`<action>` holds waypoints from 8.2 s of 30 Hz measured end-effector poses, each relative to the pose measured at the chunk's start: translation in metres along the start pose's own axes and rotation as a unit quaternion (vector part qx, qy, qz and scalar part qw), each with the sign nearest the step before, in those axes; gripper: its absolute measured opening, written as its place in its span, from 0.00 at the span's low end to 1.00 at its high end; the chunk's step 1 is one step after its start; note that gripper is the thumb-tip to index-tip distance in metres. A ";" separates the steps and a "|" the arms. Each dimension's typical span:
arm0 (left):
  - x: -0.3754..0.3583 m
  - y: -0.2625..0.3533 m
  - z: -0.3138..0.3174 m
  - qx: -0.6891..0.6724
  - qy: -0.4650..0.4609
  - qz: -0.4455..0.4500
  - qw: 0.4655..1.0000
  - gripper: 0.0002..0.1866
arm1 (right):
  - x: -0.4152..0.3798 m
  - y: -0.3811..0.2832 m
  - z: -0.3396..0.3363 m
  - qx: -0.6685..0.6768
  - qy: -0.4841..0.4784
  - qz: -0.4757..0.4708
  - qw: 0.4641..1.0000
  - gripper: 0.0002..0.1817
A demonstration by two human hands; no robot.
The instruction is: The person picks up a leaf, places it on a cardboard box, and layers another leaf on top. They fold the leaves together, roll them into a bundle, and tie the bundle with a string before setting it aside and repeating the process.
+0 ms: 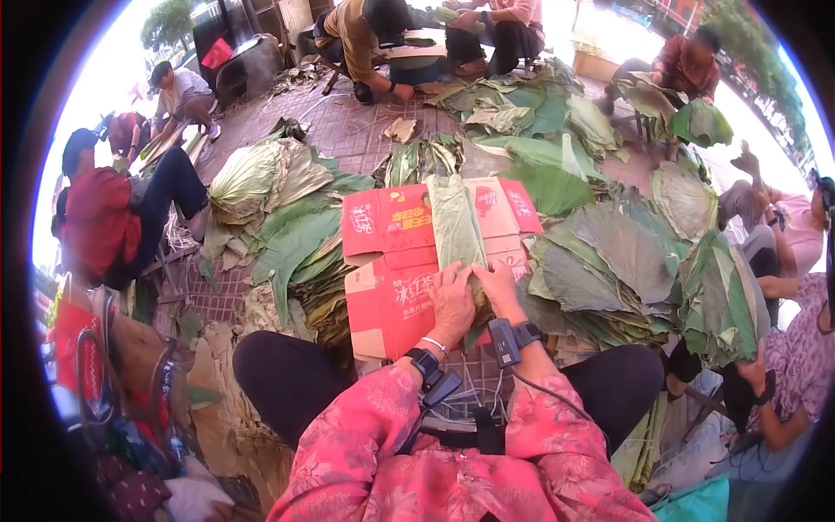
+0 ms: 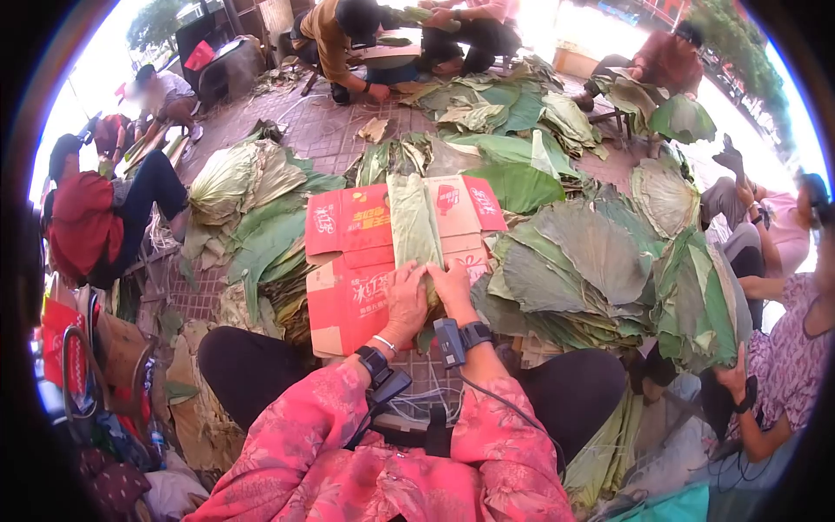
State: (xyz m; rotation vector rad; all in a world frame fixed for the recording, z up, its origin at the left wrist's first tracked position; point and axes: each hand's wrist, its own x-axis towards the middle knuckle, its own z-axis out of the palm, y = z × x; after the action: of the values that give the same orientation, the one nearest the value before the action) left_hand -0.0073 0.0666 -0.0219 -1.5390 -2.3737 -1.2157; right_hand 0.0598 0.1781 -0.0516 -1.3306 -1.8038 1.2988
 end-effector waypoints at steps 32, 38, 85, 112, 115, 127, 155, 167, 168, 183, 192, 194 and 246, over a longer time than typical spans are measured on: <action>0.046 -0.027 -0.162 -0.701 0.000 -0.255 0.666 0.18 | -0.154 0.204 -0.009 -0.526 -0.370 -0.098 0.759 0.13; 0.049 -0.033 -0.163 -0.730 -0.021 -0.272 0.627 0.16 | -0.133 0.147 0.021 -0.272 -0.446 0.058 0.851 0.10; -0.002 -0.013 -0.125 -0.631 -0.286 -0.339 0.637 0.21 | -0.116 -0.131 -0.071 0.216 -0.333 -0.053 0.916 0.08; -0.001 -0.052 -0.075 -0.176 0.051 -0.009 0.983 0.13 | -0.055 -0.045 0.055 0.215 -0.184 -0.076 0.956 0.04; 0.009 -0.041 -0.070 -0.122 0.008 0.070 0.990 0.09 | -0.056 -0.047 0.050 0.309 -0.200 -0.012 0.930 0.05; 0.016 -0.056 -0.062 -0.130 -0.156 -0.052 0.978 0.20 | -0.059 -0.058 0.038 0.342 -0.237 -0.040 0.908 0.05; 0.016 -0.071 -0.061 -0.042 -0.107 0.255 0.960 0.10 | -0.058 -0.116 -0.003 -0.268 -0.219 -0.432 0.833 0.20; 0.018 -0.049 -0.082 0.094 -0.252 0.203 0.942 0.08 | -0.067 -0.161 -0.012 -0.163 -0.059 -0.572 0.802 0.06; 0.015 -0.054 -0.076 0.095 -0.243 0.210 0.942 0.08 | -0.061 -0.157 -0.007 -0.192 -0.080 -0.600 0.772 0.07; 0.026 -0.074 -0.072 -0.354 -0.242 -0.097 0.898 0.08 | -0.042 -0.078 -0.025 0.014 -0.294 -0.106 0.950 0.07; 0.028 -0.073 -0.078 -0.440 -0.246 -0.183 0.844 0.08 | -0.072 -0.082 -0.008 -0.026 -0.382 -0.116 0.916 0.07; 0.029 -0.072 -0.082 -0.428 -0.238 -0.166 0.856 0.08 | -0.074 -0.087 -0.006 -0.022 -0.389 -0.121 0.913 0.07; 0.006 -0.069 -0.076 -0.065 -0.095 -0.017 0.993 0.08 | -0.031 -0.042 -0.011 -0.323 -0.108 -0.217 0.915 0.12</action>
State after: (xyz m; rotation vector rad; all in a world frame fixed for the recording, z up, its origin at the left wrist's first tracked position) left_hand -0.0916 0.0097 -0.0066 -1.7335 -2.4895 -1.3104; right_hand 0.0636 0.1522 -0.0049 -1.0005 -2.6444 0.6408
